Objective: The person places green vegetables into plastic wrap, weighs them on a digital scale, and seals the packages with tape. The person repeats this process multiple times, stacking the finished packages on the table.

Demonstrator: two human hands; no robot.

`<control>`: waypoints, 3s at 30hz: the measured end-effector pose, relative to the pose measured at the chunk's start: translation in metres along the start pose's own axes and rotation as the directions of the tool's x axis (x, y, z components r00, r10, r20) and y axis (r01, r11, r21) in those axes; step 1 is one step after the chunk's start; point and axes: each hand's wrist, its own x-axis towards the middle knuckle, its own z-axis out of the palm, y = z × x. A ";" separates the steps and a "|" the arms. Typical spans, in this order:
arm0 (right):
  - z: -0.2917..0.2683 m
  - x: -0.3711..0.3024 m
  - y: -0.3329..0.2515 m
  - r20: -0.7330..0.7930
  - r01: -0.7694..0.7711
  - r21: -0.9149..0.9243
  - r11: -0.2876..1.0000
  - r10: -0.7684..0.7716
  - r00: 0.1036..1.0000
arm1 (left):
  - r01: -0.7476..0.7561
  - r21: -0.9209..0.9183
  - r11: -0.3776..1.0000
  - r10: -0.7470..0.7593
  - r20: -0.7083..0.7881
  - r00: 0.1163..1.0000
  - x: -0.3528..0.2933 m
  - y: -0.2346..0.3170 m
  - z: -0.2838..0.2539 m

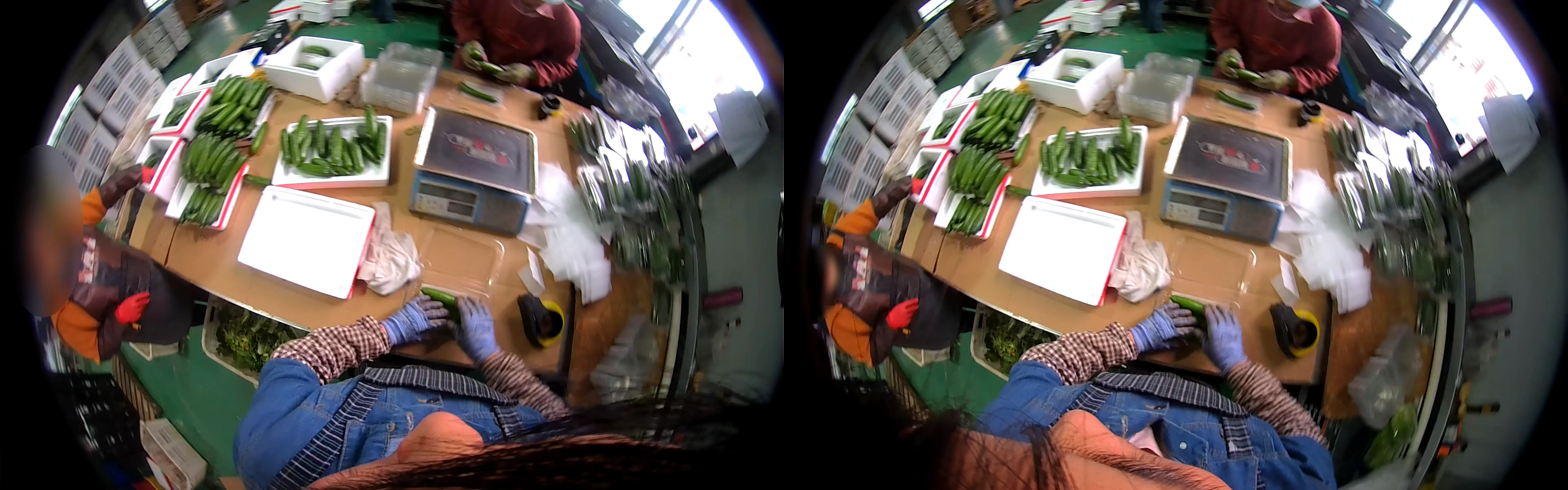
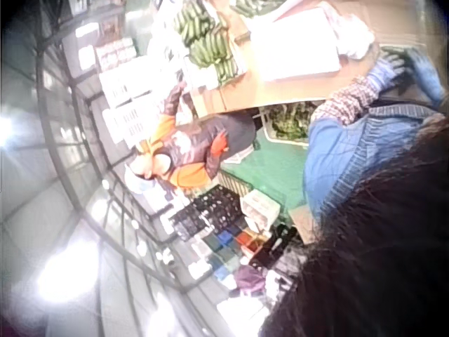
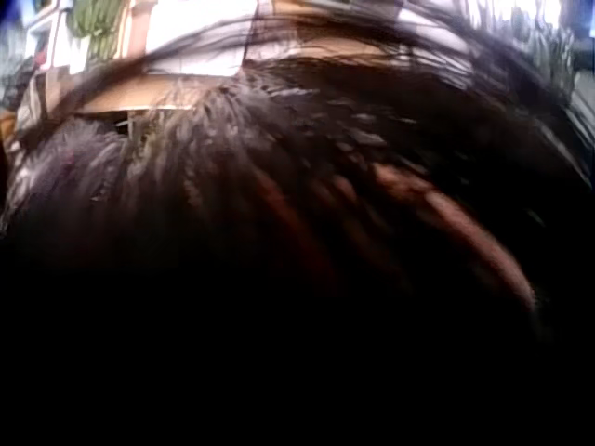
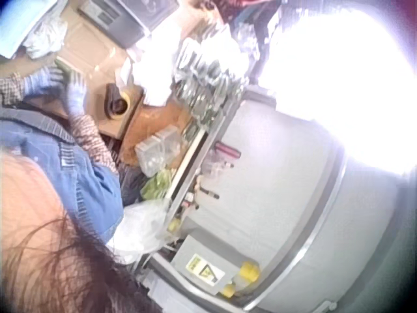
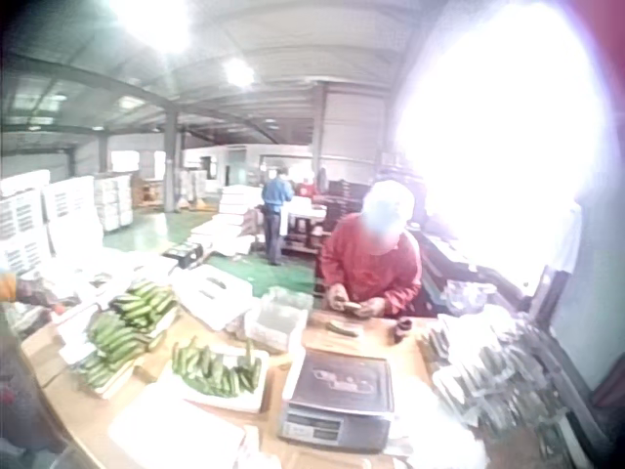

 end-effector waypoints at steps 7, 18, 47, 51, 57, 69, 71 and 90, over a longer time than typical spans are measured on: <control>0.039 -0.007 -0.015 -0.013 -0.099 -0.133 0.986 0.098 0.995 | 0.126 -0.158 0.979 -0.162 -0.239 0.957 -0.011 -0.052 -0.076; 0.034 0.014 -0.005 0.000 -0.062 -0.086 0.994 0.062 0.998 | 0.964 -0.092 0.248 -0.848 -0.502 0.170 -0.023 -0.338 -0.189; 0.033 0.015 0.014 -0.080 0.051 -0.010 0.999 -0.052 0.995 | 0.364 -0.380 0.850 -0.396 -0.006 0.918 0.049 -0.071 -0.066; 0.026 -0.013 0.023 -0.389 -0.065 0.074 0.995 0.089 0.917 | 0.370 -0.204 0.906 -0.392 -0.079 0.916 0.044 -0.063 -0.029; 0.048 -0.004 0.018 -0.270 -0.356 0.330 0.874 0.449 0.852 | 0.411 0.024 0.912 -0.411 0.027 0.911 0.042 -0.049 -0.021; 0.045 0.020 0.038 -0.316 -0.295 0.471 0.831 0.471 0.823 | 0.575 -0.216 0.789 -0.612 -0.214 0.761 0.027 -0.084 -0.047; 0.055 0.001 0.048 -0.318 -0.397 0.511 0.763 0.597 0.737 | 0.626 -0.461 0.628 -0.765 -0.219 0.606 0.011 -0.115 -0.084; 0.058 0.003 0.037 -0.436 -0.499 0.386 0.776 0.631 0.642 | 0.532 0.538 0.654 -0.757 0.459 0.466 -0.033 -0.371 -0.238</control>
